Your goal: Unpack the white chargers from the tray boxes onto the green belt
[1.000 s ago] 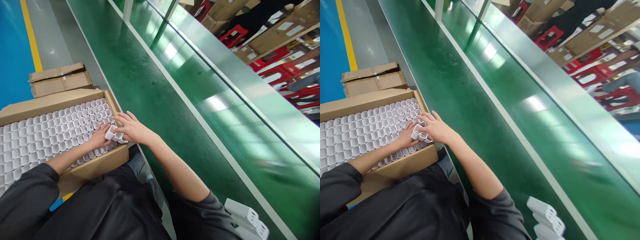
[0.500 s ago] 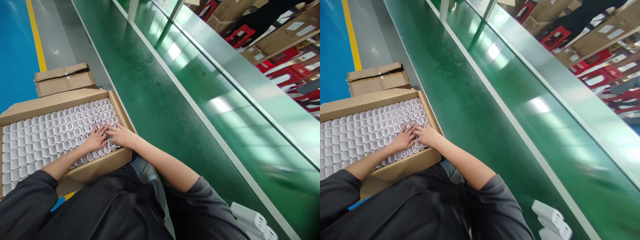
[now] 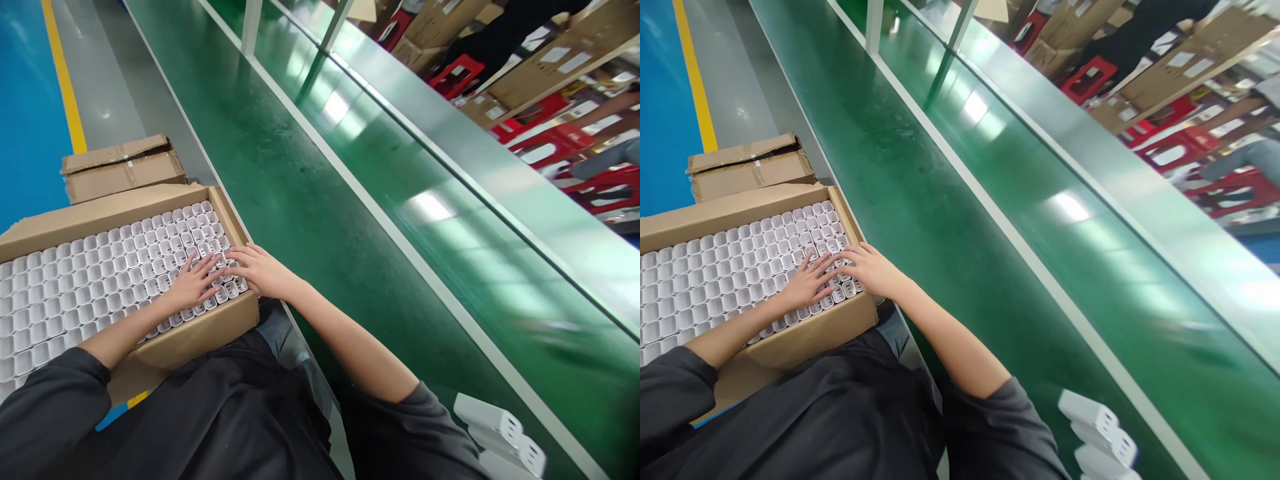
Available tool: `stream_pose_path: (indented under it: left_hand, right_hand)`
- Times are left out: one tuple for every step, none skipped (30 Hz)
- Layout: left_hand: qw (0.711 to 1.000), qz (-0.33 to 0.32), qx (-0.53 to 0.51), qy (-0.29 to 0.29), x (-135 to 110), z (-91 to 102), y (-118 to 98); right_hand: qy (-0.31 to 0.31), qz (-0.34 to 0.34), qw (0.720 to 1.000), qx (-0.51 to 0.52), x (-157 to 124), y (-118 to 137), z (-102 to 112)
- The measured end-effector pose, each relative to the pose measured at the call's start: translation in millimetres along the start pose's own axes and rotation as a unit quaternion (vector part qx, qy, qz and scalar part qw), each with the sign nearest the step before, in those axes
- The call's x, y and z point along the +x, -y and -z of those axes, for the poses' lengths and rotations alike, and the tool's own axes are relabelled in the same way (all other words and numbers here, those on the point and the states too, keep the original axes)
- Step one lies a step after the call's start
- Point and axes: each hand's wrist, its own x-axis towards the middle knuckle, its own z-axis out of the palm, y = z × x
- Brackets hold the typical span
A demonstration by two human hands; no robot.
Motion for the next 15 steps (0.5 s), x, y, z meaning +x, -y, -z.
stream_pose_path:
  left_hand:
    - [1.000,-0.023,-0.001,0.008,2.3,-0.8,-2.7]
    - [0.999,-0.044,-0.002,0.019,4.6,-2.2,-5.2]
    - [0.998,-0.062,-0.002,0.033,6.5,-3.8,-7.4]
    - [0.996,-0.075,-0.002,0.046,7.9,-5.5,-9.2]
    - [0.995,-0.082,-0.001,0.055,8.7,-7.0,-10.5]
    - [0.995,-0.085,0.000,0.059,9.1,-8.0,-11.4]
    - [0.995,-0.086,0.001,0.059,9.1,-8.6,-12.0]
    - [0.995,-0.087,0.001,0.057,8.9,-8.5,-12.3]
    - [0.995,-0.089,0.002,0.055,8.9,-8.1,-12.4]
    - [0.995,-0.088,0.003,0.054,9.2,-7.4,-12.1]
    - [0.995,-0.085,0.006,0.054,9.8,-6.5,-11.5]
    - [0.995,-0.080,0.011,0.054,10.7,-5.8,-10.5]
    - [0.995,-0.075,0.017,0.056,11.8,-5.1,-9.2]
    - [0.995,-0.073,0.023,0.057,12.5,-4.5,-8.0]
    - [0.995,-0.075,0.029,0.059,12.6,-3.9,-7.1]
  right_hand:
    - [-0.023,-0.021,1.000,-0.001,-7.1,-1.5,1.4]
    - [-0.043,-0.042,0.998,-0.002,-14.3,-2.8,1.2]
    - [-0.060,-0.062,0.996,-0.002,-21.1,-3.9,-0.2]
    - [-0.076,-0.078,0.994,0.000,-27.4,-4.5,-2.6]
    - [-0.092,-0.090,0.992,0.002,-32.7,-4.5,-5.6]
    - [-0.108,-0.100,0.989,0.004,-37.0,-4.1,-8.8]
    - [-0.121,-0.108,0.987,0.007,-40.2,-3.2,-11.9]
    - [-0.134,-0.116,0.984,0.010,-42.3,-2.2,-14.7]
    - [-0.144,-0.123,0.982,0.012,-43.5,-1.5,-16.9]
    - [-0.149,-0.126,0.981,0.015,-43.9,-1.2,-18.6]
    - [-0.150,-0.125,0.981,0.018,-43.7,-1.7,-19.6]
    - [-0.150,-0.120,0.981,0.021,-43.1,-2.9,-19.9]
    - [-0.149,-0.115,0.982,0.024,-42.2,-4.6,-19.5]
    - [-0.146,-0.113,0.982,0.025,-41.2,-6.2,-18.3]
    - [-0.142,-0.115,0.983,0.023,-40.2,-7.2,-16.1]
